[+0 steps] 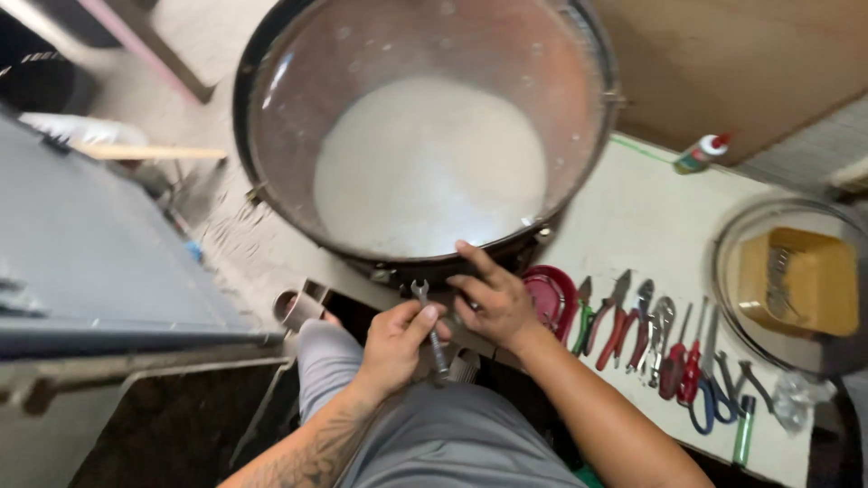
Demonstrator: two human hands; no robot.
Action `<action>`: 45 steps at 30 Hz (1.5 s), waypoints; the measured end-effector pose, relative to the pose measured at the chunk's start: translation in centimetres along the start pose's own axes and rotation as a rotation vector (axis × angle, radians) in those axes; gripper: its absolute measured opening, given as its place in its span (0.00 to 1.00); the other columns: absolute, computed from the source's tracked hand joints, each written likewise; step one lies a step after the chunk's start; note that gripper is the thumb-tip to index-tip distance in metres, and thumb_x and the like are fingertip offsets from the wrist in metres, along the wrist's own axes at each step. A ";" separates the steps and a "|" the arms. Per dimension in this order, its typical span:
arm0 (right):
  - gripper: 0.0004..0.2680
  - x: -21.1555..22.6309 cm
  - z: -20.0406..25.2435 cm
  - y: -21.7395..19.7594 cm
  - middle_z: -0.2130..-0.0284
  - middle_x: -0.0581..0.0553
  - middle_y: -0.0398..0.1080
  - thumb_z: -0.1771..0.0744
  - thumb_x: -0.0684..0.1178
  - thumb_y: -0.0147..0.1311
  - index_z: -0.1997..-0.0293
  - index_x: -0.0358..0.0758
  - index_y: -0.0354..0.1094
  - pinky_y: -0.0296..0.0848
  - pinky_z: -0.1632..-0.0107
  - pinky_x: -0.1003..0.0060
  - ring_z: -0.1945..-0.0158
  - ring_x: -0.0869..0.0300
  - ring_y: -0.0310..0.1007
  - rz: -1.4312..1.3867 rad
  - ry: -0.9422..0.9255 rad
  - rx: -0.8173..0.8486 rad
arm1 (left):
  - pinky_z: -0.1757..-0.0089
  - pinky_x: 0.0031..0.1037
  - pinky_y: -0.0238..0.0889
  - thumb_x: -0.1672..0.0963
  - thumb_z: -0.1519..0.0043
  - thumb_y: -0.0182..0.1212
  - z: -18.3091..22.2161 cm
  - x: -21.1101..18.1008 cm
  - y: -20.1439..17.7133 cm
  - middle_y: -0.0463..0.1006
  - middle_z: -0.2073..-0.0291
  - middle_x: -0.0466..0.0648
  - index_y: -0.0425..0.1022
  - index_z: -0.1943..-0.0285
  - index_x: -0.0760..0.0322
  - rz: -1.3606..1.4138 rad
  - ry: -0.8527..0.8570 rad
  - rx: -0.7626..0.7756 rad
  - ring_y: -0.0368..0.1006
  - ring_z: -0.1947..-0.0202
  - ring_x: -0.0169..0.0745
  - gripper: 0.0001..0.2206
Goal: Repairing and adjusting a drum using a wrench and pliers, followed by cleaning the drum head with a cloth.
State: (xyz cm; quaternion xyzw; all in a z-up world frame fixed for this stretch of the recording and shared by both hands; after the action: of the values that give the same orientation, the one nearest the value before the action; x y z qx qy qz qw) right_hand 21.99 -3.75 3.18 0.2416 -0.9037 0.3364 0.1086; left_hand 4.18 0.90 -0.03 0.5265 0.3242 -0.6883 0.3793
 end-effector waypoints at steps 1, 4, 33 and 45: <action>0.07 0.1 -0.1 -0.1 0.38 0.43 0.70 0.41 0.47 0.62 0.62 0.49 0.78 0.79 0.51 0.61 0.51 0.51 0.79 0.027 0.010 -0.013 | 0.63 0.24 0.75 0.50 0.37 0.65 -0.3 -0.1 0.3 0.87 0.77 0.46 0.88 0.57 0.57 -0.005 0.009 0.030 0.83 0.73 0.31 0.11; 0.07 0.4 -0.1 -0.8 0.38 0.42 0.70 0.40 0.46 0.61 0.62 0.47 0.77 0.80 0.52 0.60 0.52 0.50 0.80 0.030 0.019 -0.018 | 0.67 0.28 0.78 0.53 0.35 0.63 -0.5 -1.8 1.3 0.85 0.81 0.52 0.87 0.56 0.64 0.006 0.133 0.097 0.84 0.77 0.41 0.11; 0.09 10.8 35.9 -13.2 0.40 0.48 0.65 0.34 0.44 0.51 0.51 0.40 0.75 0.76 0.57 0.50 0.65 0.48 0.78 0.488 1.356 -0.087 | 0.54 0.22 0.66 0.51 0.41 0.65 -4.5 2.3 17.9 0.89 0.67 0.43 0.85 0.44 0.52 -0.863 0.142 1.038 0.74 0.61 0.25 0.17; 0.08 20.1 38.7 -13.9 0.42 0.46 0.66 0.35 0.44 0.54 0.54 0.38 0.75 0.76 0.51 0.58 0.53 0.52 0.77 0.837 1.480 -0.358 | 0.64 0.27 0.63 0.51 0.36 0.60 0.8 4.7 26.7 0.81 0.78 0.41 0.85 0.60 0.53 -1.011 0.343 1.381 0.72 0.73 0.32 0.09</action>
State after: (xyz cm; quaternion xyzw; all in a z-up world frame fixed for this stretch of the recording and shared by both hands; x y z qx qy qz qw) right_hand 10.43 -45.77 -10.92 -0.4121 -0.6546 0.2721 0.5723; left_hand 26.12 -14.08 -5.65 0.5282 0.0819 -0.7279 -0.4295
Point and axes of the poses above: each hand's wrist, its own z-axis away from the middle knuckle, its own y-axis out of the palm, x = y × z, the point moved 4 cm from there along -z, towards the middle knuckle
